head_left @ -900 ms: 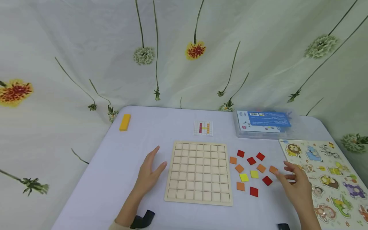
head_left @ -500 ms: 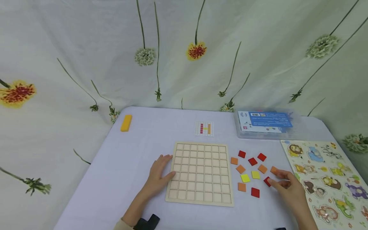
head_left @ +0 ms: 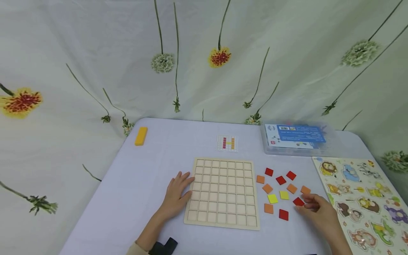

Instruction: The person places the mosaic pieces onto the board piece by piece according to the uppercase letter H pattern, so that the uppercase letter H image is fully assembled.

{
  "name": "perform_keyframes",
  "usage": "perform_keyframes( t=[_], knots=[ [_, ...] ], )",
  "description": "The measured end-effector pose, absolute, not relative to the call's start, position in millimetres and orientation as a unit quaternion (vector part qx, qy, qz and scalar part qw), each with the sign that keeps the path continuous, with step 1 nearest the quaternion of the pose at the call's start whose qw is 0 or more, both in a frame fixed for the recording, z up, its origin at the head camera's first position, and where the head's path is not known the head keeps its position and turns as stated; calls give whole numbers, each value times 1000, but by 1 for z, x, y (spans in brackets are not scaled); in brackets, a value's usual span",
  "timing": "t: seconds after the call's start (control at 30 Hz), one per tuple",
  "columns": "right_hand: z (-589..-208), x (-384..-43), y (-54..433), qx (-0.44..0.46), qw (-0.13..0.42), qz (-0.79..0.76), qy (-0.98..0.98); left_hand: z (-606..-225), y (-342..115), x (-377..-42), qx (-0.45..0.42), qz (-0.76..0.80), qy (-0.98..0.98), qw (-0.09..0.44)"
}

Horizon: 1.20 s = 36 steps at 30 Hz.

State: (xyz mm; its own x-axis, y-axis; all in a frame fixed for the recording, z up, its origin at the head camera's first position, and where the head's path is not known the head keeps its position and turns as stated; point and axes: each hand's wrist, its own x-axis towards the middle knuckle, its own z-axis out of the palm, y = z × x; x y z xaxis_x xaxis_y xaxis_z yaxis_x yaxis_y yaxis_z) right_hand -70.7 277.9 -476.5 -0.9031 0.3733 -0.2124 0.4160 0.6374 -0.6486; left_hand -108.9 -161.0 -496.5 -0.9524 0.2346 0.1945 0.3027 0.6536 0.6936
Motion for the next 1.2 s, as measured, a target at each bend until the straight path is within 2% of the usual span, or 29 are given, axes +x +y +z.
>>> perform_keyframes(
  t=[0.47, 0.8, 1.0, 1.2],
  knots=[
    [-475, -68, 277, 179, 9, -332, 926, -498, -163, -105, -140, -357, -922, 56],
    [-446, -73, 272, 187, -19, -358, 915, -496, -163, -103, -144, -366, -917, 65],
    [-430, -94, 257, 121, -58, -371, 919, -496, -162, -105, -147, -356, -920, 65],
    [-405, -116, 220, 47, -41, -402, 913, -495, -161, -107, -150, -360, -919, 61]
  ],
)
